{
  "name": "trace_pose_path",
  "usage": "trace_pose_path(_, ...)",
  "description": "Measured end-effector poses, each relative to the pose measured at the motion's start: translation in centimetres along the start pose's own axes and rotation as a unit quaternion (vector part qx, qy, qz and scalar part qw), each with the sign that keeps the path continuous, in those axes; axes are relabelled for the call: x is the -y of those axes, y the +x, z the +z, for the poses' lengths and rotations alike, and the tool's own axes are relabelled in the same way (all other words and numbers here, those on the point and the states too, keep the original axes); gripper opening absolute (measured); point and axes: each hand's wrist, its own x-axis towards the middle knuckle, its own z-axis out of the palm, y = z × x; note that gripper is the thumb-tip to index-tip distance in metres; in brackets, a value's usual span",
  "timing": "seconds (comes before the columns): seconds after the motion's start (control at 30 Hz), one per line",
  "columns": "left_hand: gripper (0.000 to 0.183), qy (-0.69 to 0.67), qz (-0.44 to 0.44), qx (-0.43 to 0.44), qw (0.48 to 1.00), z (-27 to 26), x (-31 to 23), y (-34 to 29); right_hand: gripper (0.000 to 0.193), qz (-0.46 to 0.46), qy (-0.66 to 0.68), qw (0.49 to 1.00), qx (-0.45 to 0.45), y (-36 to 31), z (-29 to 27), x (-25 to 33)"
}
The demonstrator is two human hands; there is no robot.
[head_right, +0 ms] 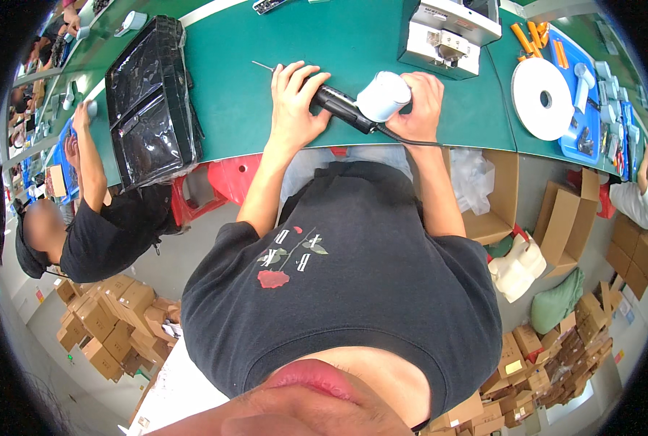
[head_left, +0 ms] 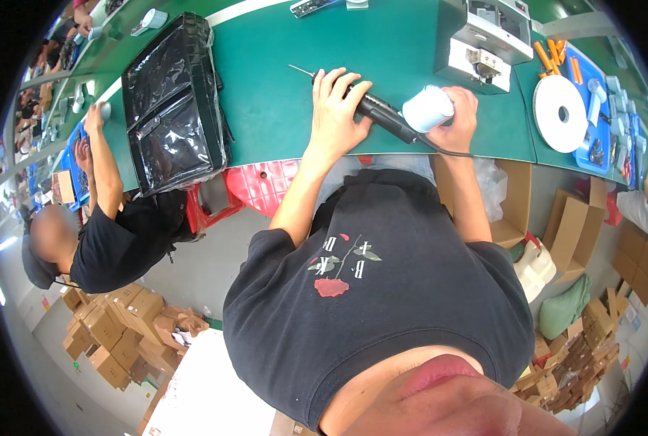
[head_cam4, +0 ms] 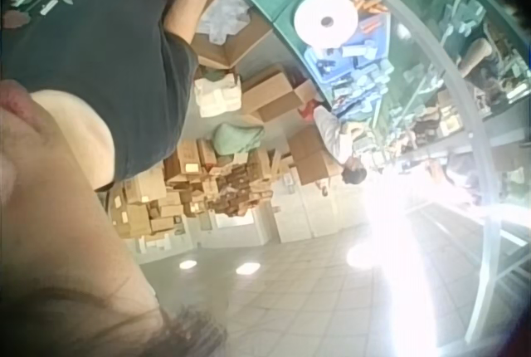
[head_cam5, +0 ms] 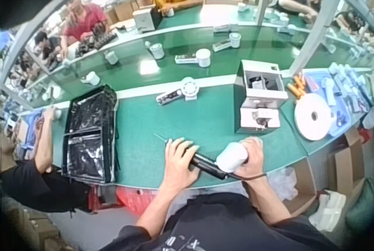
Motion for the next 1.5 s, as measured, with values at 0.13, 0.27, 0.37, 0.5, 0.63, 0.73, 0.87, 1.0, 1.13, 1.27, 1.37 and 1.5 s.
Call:
trace_pose_path(0.13, 0.060, -0.008, 0.021, 0.025, 0.999, -1.0, -0.9, 0.3, 0.036, 0.005, 0.000, 1.000, 0.011, 0.3, -0.1, 0.5)
trace_pose_path(0.27, 0.067, -0.031, 0.049, 0.073, 0.996, -1.5, -2.1, 0.7, 0.036, 0.004, -0.004, 1.000, 0.007, 0.5, -0.2, 0.6)
trace_pose_path(0.37, 0.072, -0.055, 0.066, 0.109, 0.990, -1.7, -2.5, 0.8, 0.036, 0.002, -0.001, 1.000, 0.011, 0.5, -0.3, 0.6)
trace_pose_path(0.5, 0.080, -0.088, 0.085, 0.170, 0.978, -2.7, -3.3, 1.7, 0.035, 0.000, 0.002, 1.000, 0.027, 0.5, -0.5, 0.7)
trace_pose_path(0.63, 0.079, -0.169, 0.106, 0.255, 0.946, -5.6, -2.1, 5.5, 0.035, 0.003, 0.007, 0.999, 0.032, 0.4, -0.6, 0.7)
trace_pose_path(0.73, 0.058, -0.225, 0.091, 0.256, 0.936, -6.5, -0.6, 11.3, 0.035, 0.006, 0.006, 0.999, 0.032, 0.4, -0.8, 0.6)
trace_pose_path(0.87, 0.044, -0.086, 0.102, 0.105, 0.986, -4.8, 1.5, 23.5, 0.034, 0.002, 0.019, 1.000, 0.024, 0.9, -1.0, 0.9)
trace_pose_path(1.0, 0.054, 0.130, 0.156, -0.070, 0.977, 2.4, 13.3, 34.2, 0.032, -0.008, 0.033, 0.999, 0.030, 1.1, -0.5, 1.4)
trace_pose_path(1.13, 0.067, 0.248, 0.068, 0.129, 0.958, 6.3, 13.9, 38.8, 0.030, 0.001, 0.017, 1.000, 0.026, 1.2, -0.7, 1.4)
trace_pose_path(1.27, 0.083, 0.227, 0.090, 0.180, 0.953, 6.8, 12.6, 38.6, 0.031, 0.005, 0.015, 1.000, 0.019, 1.1, -0.8, 1.4)
trace_pose_path(1.37, 0.081, 0.247, 0.091, 0.160, 0.951, 4.4, 11.7, 37.5, 0.035, 0.001, 0.017, 0.999, 0.031, 0.8, -0.6, 1.1)
trace_pose_path(1.5, 0.075, 0.225, 0.129, -0.011, 0.966, -2.6, 13.7, 33.1, 0.038, -0.012, 0.030, 0.998, 0.049, 0.7, -0.5, 1.4)
